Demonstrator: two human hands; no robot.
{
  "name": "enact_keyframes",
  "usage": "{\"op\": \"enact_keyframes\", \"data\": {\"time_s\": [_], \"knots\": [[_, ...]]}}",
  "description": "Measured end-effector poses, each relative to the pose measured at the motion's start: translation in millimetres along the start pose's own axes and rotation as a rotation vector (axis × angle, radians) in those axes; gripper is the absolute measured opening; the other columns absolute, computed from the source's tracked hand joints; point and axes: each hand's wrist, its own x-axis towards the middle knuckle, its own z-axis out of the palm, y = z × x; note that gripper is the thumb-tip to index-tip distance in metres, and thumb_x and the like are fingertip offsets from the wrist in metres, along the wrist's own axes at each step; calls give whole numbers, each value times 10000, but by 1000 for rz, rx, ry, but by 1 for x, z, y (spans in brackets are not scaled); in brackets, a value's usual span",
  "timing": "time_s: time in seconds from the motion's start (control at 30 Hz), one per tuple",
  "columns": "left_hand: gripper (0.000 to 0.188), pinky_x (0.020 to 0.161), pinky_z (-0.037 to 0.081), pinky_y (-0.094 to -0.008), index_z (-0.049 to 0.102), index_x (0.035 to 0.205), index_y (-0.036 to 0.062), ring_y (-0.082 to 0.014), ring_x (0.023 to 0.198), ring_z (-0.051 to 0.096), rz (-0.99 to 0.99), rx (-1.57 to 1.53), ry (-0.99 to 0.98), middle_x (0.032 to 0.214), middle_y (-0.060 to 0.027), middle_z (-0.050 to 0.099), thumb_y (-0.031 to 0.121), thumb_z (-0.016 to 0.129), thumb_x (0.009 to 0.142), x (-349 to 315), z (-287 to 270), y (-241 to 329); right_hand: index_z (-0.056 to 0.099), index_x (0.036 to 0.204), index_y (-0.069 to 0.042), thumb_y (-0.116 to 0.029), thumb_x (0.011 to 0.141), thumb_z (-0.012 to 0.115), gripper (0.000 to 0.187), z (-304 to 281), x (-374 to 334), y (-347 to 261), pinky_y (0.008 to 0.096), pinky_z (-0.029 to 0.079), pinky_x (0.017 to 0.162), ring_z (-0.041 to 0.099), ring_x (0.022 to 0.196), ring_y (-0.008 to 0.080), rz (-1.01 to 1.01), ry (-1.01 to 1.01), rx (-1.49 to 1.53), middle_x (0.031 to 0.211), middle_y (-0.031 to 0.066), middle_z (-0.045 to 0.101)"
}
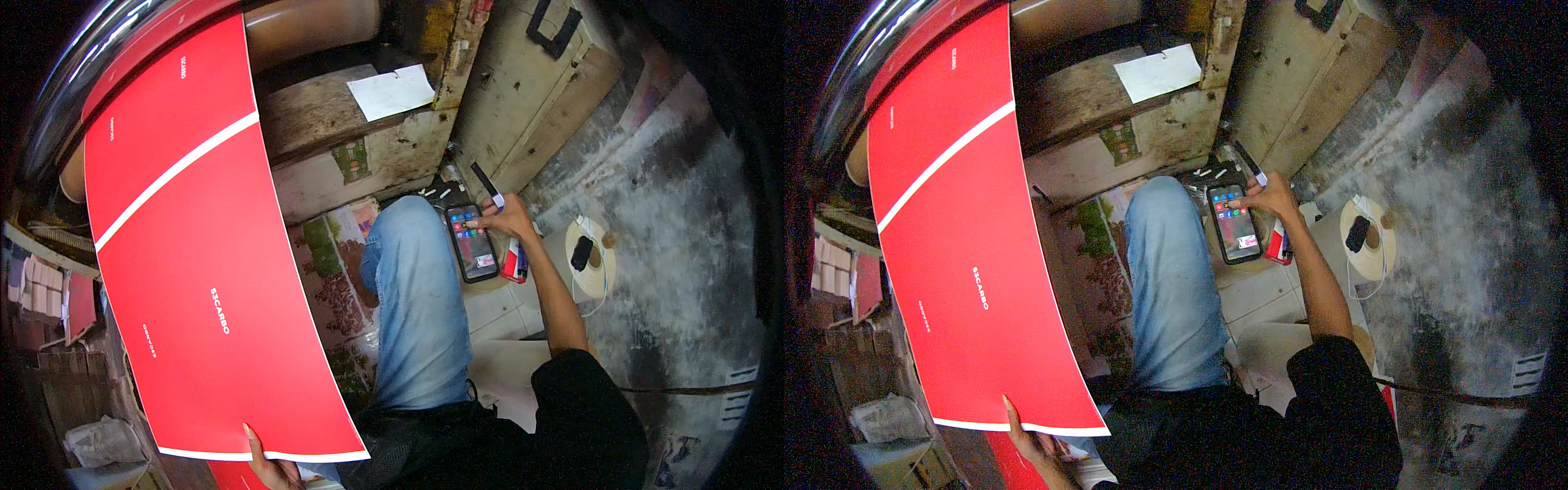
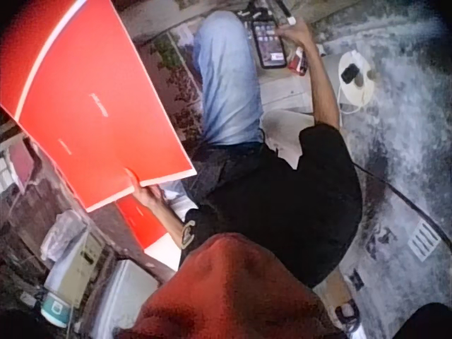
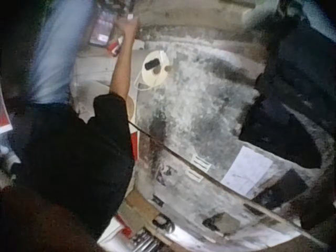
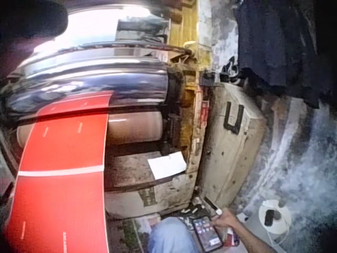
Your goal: The person cuts printed laminated sheets coming out of a roller machine using a utility blade and arranges the cut sheets into stacks by hand.
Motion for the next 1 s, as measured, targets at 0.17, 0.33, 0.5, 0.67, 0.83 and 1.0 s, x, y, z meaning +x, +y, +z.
{"op": "enact_keyframes", "data": {"time_s": [0.17, 0.33, 0.5, 0.67, 0.83, 1.0], "knots": [[602, 991, 453, -435, 348, 1360, -50, -274, 1155, 540, -9, 14, 0, 1314, -180, 487, 314, 566, 934, -13, -31, 7, 646, 1009, 14, -348, 732, 777, 474, -9, -2, -42, 284, 477, 493, 601, 577, 121, 149, 115, -43, 673, 61, 631], [546, 900, 512, -432, 344, 1352, -27, -285, 1092, 576, -94, -19, 81, 1239, -182, 529, 225, 579, 928, -27, -44, 25, 547, 1250, 14, -216, 944, 548, 383, 3, -41, -215, 231, 437, 405, 533, 480, 75, -109, 244, 607, 740, 76, 638], [529, 920, 504, -449, 323, 1366, -16, -300, 1118, 560, -66, -132, 84, 1254, -192, 514, 139, 573, 927, -31, -61, 38, 521, 1281, 16, -188, 952, 536, 388, 60, -68, -348, 214, 408, 365, 505, 435, 69, -277, -253, 708, 762, 84, 645], [533, 947, 487, -464, 343, 1356, -4, -298, 1117, 560, -118, -85, 203, 1257, -179, 521, 119, 599, 905, -54, -99, 42, 558, 1229, 33, -177, 947, 511, 354, 107, -60, -365, 234, 407, 356, 520, 423, 78, -366, -311, 658, 713, 84, 624], [561, 939, 488, -478, 346, 1353, -1, -314, 1115, 559, -27, -91, 155, 1250, -188, 517, 98, 624, 876, -56, -122, 39, 570, 1237, 14, -200, 941, 543, 366, 132, -79, -357, 231, 392, 357, 500, 422, 71, -325, -340, 595, 701, 65, 613], [561, 935, 484, -495, 350, 1353, 4, -324, 1115, 557, -66, -98, 202, 1244, -193, 520, 106, 624, 874, -69, -149, 43, 633, 1100, 12, -123, 883, 620, 256, 136, -93, -363, 249, 424, 432, 537, 471, 103, -738, 120, 377, 654, 60, 610]]}}
